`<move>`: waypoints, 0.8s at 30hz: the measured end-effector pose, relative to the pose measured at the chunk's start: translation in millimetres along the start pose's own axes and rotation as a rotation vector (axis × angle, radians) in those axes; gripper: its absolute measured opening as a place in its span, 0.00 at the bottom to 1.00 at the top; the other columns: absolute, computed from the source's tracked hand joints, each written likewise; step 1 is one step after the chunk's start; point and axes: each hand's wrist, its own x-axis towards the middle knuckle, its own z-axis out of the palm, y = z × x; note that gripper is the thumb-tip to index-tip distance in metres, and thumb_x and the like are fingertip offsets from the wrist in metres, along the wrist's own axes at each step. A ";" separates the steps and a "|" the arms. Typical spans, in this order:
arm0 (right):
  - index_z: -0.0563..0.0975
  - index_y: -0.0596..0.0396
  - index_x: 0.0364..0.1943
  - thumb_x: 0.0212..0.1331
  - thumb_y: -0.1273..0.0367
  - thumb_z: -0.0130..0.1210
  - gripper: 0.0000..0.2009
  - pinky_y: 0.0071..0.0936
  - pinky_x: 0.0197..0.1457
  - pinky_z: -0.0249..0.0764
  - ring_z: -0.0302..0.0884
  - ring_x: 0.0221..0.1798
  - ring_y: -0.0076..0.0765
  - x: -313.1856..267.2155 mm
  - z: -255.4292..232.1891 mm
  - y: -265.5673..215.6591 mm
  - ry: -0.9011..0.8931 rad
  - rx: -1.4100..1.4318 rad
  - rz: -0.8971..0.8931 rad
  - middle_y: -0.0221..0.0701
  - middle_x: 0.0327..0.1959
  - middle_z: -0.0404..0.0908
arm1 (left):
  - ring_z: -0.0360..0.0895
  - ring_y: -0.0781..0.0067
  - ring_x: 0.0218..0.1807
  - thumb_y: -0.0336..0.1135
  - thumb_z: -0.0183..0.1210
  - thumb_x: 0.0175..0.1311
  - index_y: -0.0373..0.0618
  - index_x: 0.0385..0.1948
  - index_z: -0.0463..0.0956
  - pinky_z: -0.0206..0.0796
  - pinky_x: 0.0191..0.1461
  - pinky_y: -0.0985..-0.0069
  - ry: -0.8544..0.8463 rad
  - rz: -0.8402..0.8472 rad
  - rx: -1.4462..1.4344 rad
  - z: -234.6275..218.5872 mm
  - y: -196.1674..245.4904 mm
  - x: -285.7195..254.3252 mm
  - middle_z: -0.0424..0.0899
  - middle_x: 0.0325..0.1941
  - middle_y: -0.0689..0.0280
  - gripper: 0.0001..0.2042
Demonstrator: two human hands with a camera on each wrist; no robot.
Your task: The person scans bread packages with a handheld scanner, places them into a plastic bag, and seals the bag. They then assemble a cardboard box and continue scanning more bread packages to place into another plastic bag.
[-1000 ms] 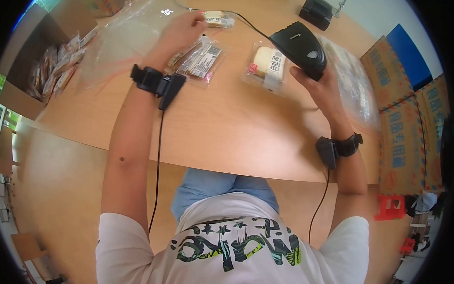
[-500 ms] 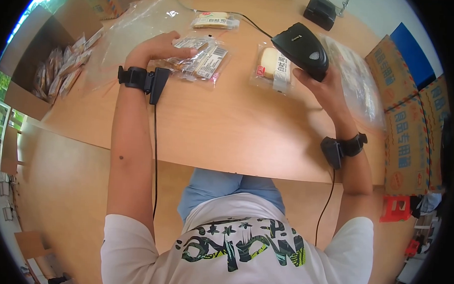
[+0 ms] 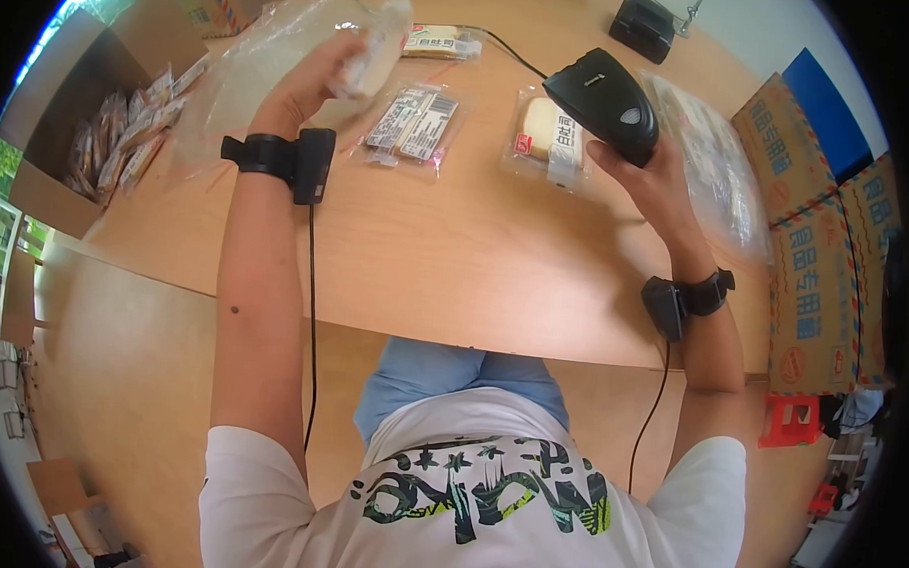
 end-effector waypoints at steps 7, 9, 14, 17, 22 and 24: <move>0.79 0.60 0.43 0.53 0.69 0.67 0.15 0.20 0.40 0.72 0.72 0.34 0.16 -1.0 0.6 3.2 -0.025 0.025 0.014 0.24 0.33 0.81 | 0.74 0.55 0.59 0.49 0.49 0.65 0.40 0.60 0.65 0.70 0.57 0.43 -0.419 -0.032 -0.844 42.6 3.9 -3.5 0.74 0.59 0.54 0.27; 0.79 0.60 0.43 0.53 0.70 0.67 0.15 0.20 0.40 0.72 0.72 0.35 0.16 -1.8 0.3 2.3 -0.040 0.046 0.014 0.24 0.34 0.81 | 0.76 0.59 0.55 0.40 0.57 0.61 0.40 0.56 0.68 0.72 0.56 0.51 -0.373 -0.045 -0.725 55.1 -5.4 -5.7 0.77 0.54 0.56 0.23; 0.78 0.60 0.45 0.53 0.71 0.66 0.15 0.20 0.42 0.73 0.74 0.36 0.18 -3.6 1.3 0.2 -0.044 0.063 0.008 0.25 0.35 0.81 | 0.78 0.62 0.49 0.33 0.60 0.61 0.36 0.48 0.72 0.75 0.55 0.61 -0.255 -0.084 -0.622 79.8 -9.5 -3.4 0.79 0.46 0.57 0.16; 0.78 0.60 0.45 0.53 0.70 0.66 0.16 0.21 0.42 0.73 0.74 0.37 0.18 -3.5 0.7 0.0 -0.037 0.067 0.009 0.26 0.35 0.82 | 0.78 0.61 0.50 0.34 0.56 0.66 0.33 0.48 0.70 0.75 0.55 0.63 -0.032 -0.087 -0.887 102.7 -6.9 1.0 0.78 0.47 0.54 0.15; 0.78 0.60 0.44 0.53 0.69 0.67 0.16 0.21 0.42 0.72 0.73 0.36 0.18 -2.6 -1.4 0.7 0.000 0.025 -0.007 0.26 0.34 0.81 | 0.81 0.65 0.43 0.45 0.49 0.70 0.34 0.45 0.74 0.76 0.49 0.72 -0.357 -0.168 -0.571 132.5 11.8 -15.2 0.81 0.42 0.57 0.19; 0.79 0.60 0.44 0.53 0.68 0.67 0.16 0.21 0.42 0.72 0.73 0.36 0.18 -0.8 -3.4 0.8 0.000 0.017 -0.024 0.25 0.34 0.81 | 0.81 0.67 0.42 0.44 0.49 0.70 0.37 0.42 0.77 0.74 0.47 0.75 -0.227 0.008 -0.207 129.7 21.6 -15.6 0.82 0.39 0.59 0.17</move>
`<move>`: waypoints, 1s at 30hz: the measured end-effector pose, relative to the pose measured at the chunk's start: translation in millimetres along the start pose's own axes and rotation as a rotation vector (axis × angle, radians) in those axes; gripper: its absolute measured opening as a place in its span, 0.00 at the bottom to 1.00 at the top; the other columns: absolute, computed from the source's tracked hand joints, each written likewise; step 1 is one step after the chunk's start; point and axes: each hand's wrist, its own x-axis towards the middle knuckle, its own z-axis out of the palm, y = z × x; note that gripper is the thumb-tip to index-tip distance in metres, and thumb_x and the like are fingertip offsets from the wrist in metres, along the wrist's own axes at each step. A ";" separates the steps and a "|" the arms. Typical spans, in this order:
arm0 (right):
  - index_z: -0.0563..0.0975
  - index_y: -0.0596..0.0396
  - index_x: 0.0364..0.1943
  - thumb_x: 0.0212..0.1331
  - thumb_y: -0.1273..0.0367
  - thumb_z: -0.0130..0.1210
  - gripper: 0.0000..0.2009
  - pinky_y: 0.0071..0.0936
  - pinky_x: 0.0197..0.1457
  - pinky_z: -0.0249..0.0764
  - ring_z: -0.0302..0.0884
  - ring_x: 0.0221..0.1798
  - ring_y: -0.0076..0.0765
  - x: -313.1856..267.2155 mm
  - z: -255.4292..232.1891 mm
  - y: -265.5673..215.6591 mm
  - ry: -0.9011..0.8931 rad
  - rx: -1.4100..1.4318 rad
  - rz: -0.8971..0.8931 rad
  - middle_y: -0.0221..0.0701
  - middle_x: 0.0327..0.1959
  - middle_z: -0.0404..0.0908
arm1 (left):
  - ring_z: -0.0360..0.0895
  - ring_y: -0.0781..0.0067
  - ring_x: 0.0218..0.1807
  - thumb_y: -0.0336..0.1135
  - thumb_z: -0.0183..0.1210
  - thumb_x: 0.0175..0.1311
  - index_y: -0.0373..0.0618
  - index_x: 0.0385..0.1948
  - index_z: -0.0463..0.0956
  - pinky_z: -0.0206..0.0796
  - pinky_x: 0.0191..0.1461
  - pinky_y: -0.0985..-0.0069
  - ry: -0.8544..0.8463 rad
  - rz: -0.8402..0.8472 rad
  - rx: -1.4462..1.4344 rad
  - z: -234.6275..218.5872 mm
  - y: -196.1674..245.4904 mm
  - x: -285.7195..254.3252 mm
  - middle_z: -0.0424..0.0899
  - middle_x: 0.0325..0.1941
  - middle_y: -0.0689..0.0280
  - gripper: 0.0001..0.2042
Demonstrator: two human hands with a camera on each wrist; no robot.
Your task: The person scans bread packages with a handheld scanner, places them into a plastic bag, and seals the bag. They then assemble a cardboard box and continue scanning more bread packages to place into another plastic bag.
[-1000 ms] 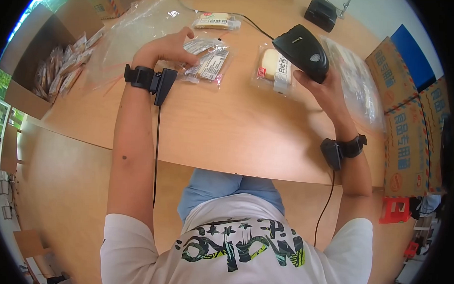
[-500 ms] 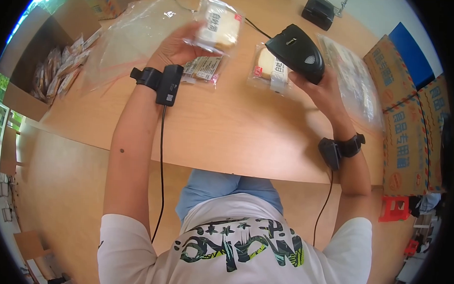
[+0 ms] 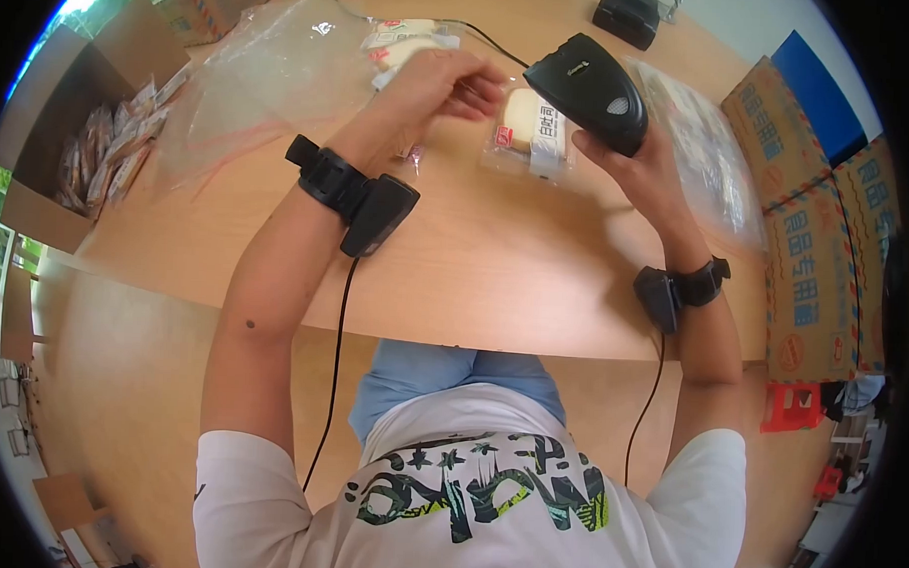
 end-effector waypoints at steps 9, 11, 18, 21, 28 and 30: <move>0.78 0.60 0.44 0.53 0.69 0.66 0.15 0.20 0.43 0.72 0.73 0.36 0.17 2.1 0.0 2.9 -0.026 0.036 0.010 0.25 0.34 0.81 | 0.79 0.61 0.49 0.57 0.59 0.57 0.35 0.50 0.76 0.70 0.52 0.72 0.353 -0.183 1.342 -88.8 -33.2 26.1 0.79 0.47 0.49 0.31; 0.78 0.60 0.44 0.53 0.70 0.66 0.15 0.21 0.43 0.72 0.73 0.36 0.17 2.4 1.3 4.4 -0.036 0.072 0.019 0.25 0.35 0.81 | 0.77 0.59 0.53 0.54 0.61 0.56 0.34 0.53 0.73 0.67 0.56 0.73 0.144 -0.328 1.067 -73.3 -2.9 12.5 0.77 0.52 0.47 0.31; 0.77 0.60 0.47 0.53 0.70 0.66 0.17 0.21 0.45 0.73 0.74 0.39 0.19 -0.1 3.7 -1.5 -0.077 0.010 0.050 0.26 0.37 0.81 | 0.81 0.65 0.40 0.42 0.64 0.56 0.35 0.53 0.71 0.71 0.44 0.72 0.292 0.179 0.652 -77.9 -37.7 20.4 0.82 0.44 0.55 0.26; 0.77 0.59 0.48 0.53 0.71 0.65 0.18 0.21 0.46 0.72 0.74 0.39 0.19 -1.9 6.5 -6.3 -0.068 0.010 0.028 0.26 0.37 0.81 | 0.79 0.73 0.38 0.37 0.63 0.58 0.37 0.48 0.72 0.71 0.41 0.76 0.287 0.363 0.597 -81.5 -46.0 30.0 0.81 0.41 0.60 0.19; 0.78 0.59 0.44 0.53 0.69 0.67 0.16 0.21 0.45 0.72 0.73 0.39 0.18 -2.9 10.2 -2.1 0.000 0.075 0.021 0.25 0.36 0.81 | 0.76 0.83 0.37 0.30 0.65 0.58 0.40 0.44 0.72 0.71 0.41 0.84 0.244 0.495 0.236 -41.5 -43.0 26.9 0.79 0.37 0.68 0.15; 0.78 0.59 0.43 0.53 0.68 0.68 0.15 0.21 0.44 0.71 0.72 0.38 0.18 -2.6 10.5 -1.0 0.000 0.072 0.022 0.24 0.35 0.81 | 0.76 0.84 0.37 0.30 0.66 0.58 0.40 0.44 0.72 0.71 0.41 0.84 0.240 0.480 0.205 -36.0 -40.0 22.6 0.79 0.38 0.68 0.15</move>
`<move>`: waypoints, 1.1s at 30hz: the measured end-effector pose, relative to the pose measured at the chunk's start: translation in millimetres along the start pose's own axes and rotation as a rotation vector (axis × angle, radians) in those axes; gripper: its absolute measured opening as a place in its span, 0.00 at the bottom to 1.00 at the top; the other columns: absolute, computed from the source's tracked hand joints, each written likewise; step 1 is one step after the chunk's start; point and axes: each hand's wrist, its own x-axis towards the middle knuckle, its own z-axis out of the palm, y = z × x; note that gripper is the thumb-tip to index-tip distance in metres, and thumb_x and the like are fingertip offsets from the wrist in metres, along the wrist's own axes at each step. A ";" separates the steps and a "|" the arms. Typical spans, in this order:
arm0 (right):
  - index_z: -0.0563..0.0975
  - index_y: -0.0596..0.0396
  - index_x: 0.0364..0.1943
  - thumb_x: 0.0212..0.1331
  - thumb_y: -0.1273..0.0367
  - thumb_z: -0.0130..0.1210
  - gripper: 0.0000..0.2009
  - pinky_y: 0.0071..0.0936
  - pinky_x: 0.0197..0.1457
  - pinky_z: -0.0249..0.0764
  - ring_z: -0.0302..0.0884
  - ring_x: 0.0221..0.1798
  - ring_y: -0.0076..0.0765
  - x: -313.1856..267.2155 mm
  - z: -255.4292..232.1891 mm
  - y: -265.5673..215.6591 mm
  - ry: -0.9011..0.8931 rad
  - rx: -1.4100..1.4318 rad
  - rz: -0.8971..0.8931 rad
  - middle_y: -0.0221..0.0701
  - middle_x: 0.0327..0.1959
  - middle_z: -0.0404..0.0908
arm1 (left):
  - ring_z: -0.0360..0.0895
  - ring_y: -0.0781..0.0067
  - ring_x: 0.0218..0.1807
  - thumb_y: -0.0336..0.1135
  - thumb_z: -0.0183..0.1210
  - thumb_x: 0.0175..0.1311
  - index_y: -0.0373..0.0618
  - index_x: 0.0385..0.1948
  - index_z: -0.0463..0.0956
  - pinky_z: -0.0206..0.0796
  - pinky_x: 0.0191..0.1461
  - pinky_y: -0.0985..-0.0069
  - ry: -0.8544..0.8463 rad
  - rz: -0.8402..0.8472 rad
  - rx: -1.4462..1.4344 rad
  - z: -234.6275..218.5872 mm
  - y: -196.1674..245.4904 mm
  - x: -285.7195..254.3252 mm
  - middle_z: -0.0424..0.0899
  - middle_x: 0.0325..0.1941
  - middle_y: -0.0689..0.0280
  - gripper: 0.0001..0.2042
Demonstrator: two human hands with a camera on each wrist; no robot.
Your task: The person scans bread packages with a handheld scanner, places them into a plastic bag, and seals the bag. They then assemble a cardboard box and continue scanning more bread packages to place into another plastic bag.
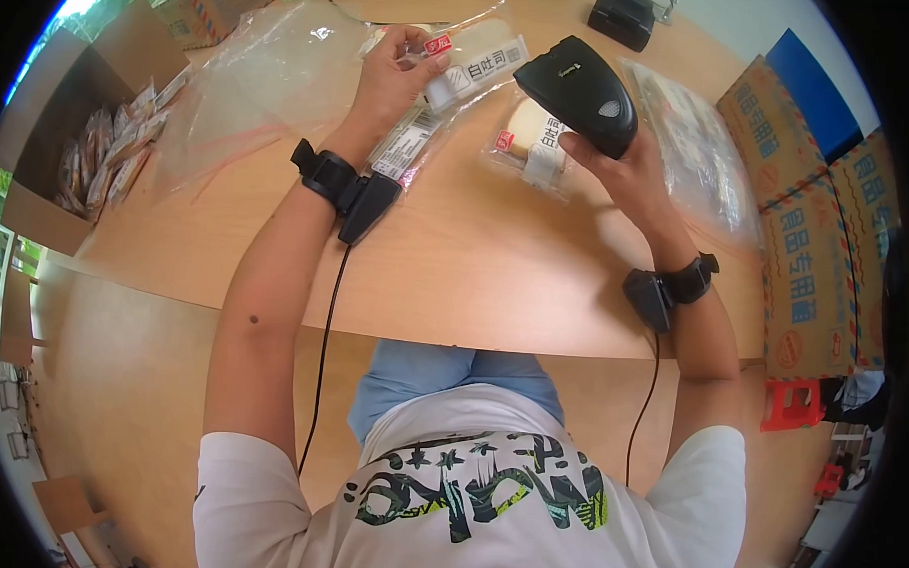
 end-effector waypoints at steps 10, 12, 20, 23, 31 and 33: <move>0.78 0.58 0.41 0.54 0.66 0.67 0.15 0.20 0.42 0.71 0.71 0.36 0.17 1.4 1.6 6.4 0.028 0.099 -0.058 0.23 0.33 0.80 | 0.77 0.75 0.44 0.40 0.61 0.63 0.40 0.53 0.69 0.71 0.48 0.77 -0.169 -0.211 -0.006 2.4 6.1 -7.3 0.79 0.41 0.63 0.20; 0.78 0.59 0.42 0.54 0.66 0.67 0.15 0.20 0.42 0.71 0.71 0.36 0.17 0.7 0.8 6.0 0.014 0.058 -0.054 0.23 0.34 0.80 | 0.77 0.71 0.46 0.45 0.61 0.62 0.40 0.57 0.67 0.70 0.51 0.73 -0.282 -0.197 0.247 -7.8 7.4 -5.9 0.79 0.43 0.60 0.26; 0.78 0.59 0.44 0.54 0.67 0.67 0.16 0.20 0.43 0.71 0.71 0.37 0.17 -0.6 0.9 4.6 0.004 0.028 -0.032 0.23 0.36 0.80 | 0.78 0.53 0.44 0.68 0.62 0.44 0.39 0.56 0.68 0.69 0.49 0.67 -0.597 -0.229 1.191 -34.0 87.3 -15.5 0.78 0.43 0.50 0.44; 0.78 0.59 0.44 0.54 0.67 0.67 0.16 0.20 0.42 0.71 0.72 0.38 0.17 0.0 1.5 8.1 0.017 0.062 -0.054 0.24 0.37 0.81 | 0.78 0.50 0.44 0.68 0.64 0.40 0.39 0.51 0.70 0.70 0.48 0.65 -0.763 -0.179 1.432 -5.0 84.9 -32.5 0.79 0.42 0.49 0.43; 0.78 0.58 0.45 0.54 0.67 0.67 0.16 0.20 0.41 0.72 0.72 0.36 0.17 1.6 -0.2 7.4 0.022 0.032 -0.080 0.23 0.36 0.80 | 0.80 0.59 0.39 0.42 0.59 0.51 0.37 0.42 0.74 0.73 0.42 0.68 -0.435 -0.273 0.915 -27.4 72.7 -11.8 0.81 0.36 0.57 0.20; 0.77 0.58 0.45 0.54 0.67 0.67 0.17 0.21 0.42 0.71 0.71 0.37 0.17 1.2 -0.4 4.7 0.014 0.046 -0.068 0.23 0.36 0.80 | 0.81 0.63 0.41 0.38 0.57 0.56 0.38 0.41 0.75 0.76 0.41 0.68 -0.345 -0.454 0.495 -48.9 62.3 2.3 0.81 0.37 0.57 0.15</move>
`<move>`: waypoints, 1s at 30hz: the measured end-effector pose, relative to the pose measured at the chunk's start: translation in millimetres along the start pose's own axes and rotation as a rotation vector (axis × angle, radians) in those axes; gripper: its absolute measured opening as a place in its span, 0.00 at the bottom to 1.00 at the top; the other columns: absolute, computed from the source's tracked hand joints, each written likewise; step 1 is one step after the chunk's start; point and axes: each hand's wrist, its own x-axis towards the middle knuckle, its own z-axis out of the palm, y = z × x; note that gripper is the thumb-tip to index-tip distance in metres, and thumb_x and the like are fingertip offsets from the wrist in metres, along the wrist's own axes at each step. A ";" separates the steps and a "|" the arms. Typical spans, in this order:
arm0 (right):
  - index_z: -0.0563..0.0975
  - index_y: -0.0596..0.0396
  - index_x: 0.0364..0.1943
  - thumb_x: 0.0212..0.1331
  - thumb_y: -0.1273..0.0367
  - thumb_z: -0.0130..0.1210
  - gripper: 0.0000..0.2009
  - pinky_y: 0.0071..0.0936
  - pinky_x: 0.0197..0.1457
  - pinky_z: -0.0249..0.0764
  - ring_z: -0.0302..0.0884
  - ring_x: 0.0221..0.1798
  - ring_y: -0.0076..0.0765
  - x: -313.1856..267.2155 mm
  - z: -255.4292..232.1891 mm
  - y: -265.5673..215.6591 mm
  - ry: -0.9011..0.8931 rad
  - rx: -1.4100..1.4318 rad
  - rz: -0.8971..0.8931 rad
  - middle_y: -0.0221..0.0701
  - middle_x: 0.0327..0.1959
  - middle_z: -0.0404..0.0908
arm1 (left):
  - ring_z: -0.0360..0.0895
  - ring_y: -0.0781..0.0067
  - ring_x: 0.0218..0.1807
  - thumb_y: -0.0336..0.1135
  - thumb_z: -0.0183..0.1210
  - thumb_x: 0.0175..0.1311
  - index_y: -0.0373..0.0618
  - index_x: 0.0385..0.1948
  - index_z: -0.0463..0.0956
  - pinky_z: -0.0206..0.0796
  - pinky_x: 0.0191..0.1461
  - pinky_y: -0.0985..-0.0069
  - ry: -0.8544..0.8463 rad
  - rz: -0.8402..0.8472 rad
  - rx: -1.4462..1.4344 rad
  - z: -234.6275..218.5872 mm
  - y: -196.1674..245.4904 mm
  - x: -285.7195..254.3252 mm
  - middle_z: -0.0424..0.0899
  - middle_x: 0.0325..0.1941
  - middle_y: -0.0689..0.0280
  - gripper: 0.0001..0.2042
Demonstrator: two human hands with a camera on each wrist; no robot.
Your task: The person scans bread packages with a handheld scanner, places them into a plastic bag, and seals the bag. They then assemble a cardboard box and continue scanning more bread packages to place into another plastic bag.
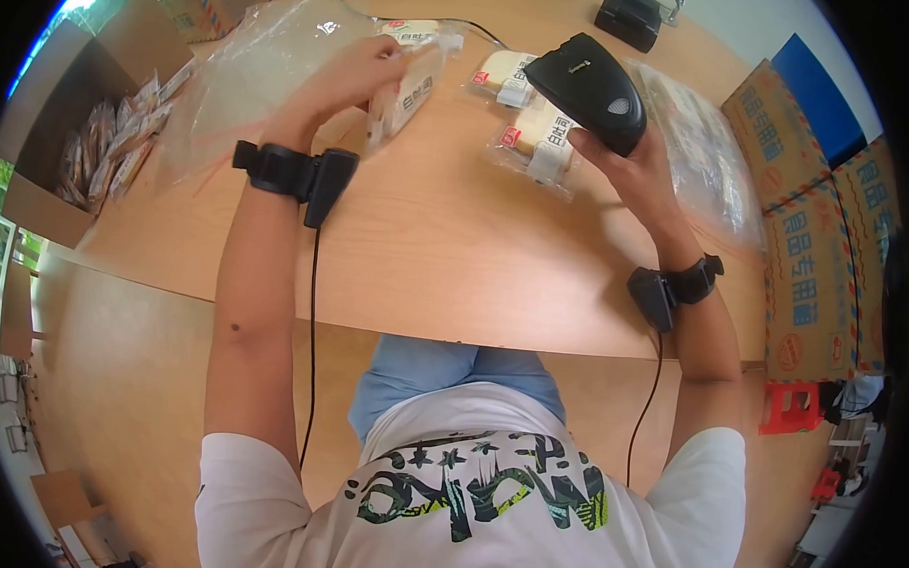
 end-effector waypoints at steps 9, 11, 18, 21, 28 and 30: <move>0.76 0.58 0.48 0.53 0.69 0.67 0.19 0.21 0.48 0.71 0.72 0.41 0.19 -3.0 -1.2 -6.3 -0.066 -0.023 0.040 0.25 0.39 0.80 | 0.77 0.76 0.36 0.35 0.59 0.58 0.42 0.60 0.64 0.77 0.36 0.74 -0.132 -0.206 -0.659 6.4 -23.0 2.3 0.78 0.40 0.64 0.26; 0.76 0.58 0.49 0.53 0.69 0.67 0.19 0.21 0.48 0.71 0.72 0.41 0.19 -3.0 -1.1 -6.0 -0.065 -0.025 0.040 0.25 0.39 0.80 | 0.77 0.76 0.36 0.33 0.61 0.56 0.42 0.61 0.62 0.75 0.35 0.76 -0.147 -0.123 -0.484 9.4 -21.0 -4.1 0.78 0.42 0.63 0.30; 0.76 0.59 0.50 0.53 0.69 0.67 0.20 0.21 0.46 0.71 0.71 0.40 0.18 -3.2 -3.8 -7.7 -0.119 -0.015 0.045 0.25 0.39 0.80 | 0.74 0.79 0.41 0.34 0.67 0.52 0.44 0.61 0.62 0.66 0.41 0.81 0.076 0.150 -0.422 8.5 -31.3 12.0 0.79 0.44 0.65 0.33; 0.76 0.59 0.50 0.53 0.70 0.67 0.20 0.21 0.44 0.71 0.71 0.39 0.18 -4.4 -1.9 -8.5 -0.141 -0.036 0.035 0.25 0.38 0.80 | 0.74 0.79 0.41 0.35 0.69 0.51 0.43 0.58 0.65 0.65 0.44 0.81 0.097 0.219 -0.464 10.2 -27.5 13.4 0.80 0.43 0.66 0.31; 0.77 0.61 0.45 0.53 0.70 0.67 0.16 0.22 0.42 0.71 0.70 0.36 0.18 -4.1 -0.4 -7.0 -0.131 -0.024 0.069 0.25 0.35 0.80 | 0.74 0.82 0.39 0.35 0.70 0.51 0.43 0.52 0.71 0.64 0.43 0.81 0.028 0.307 -0.396 26.7 -10.4 11.6 0.80 0.40 0.69 0.26; 0.77 0.60 0.44 0.53 0.70 0.67 0.16 0.22 0.42 0.71 0.70 0.36 0.18 -4.1 -1.3 -7.6 -0.138 -0.053 0.049 0.25 0.34 0.80 | 0.74 0.82 0.38 0.35 0.70 0.50 0.43 0.52 0.72 0.64 0.42 0.81 0.024 0.330 -0.422 32.3 -8.1 11.9 0.80 0.40 0.69 0.26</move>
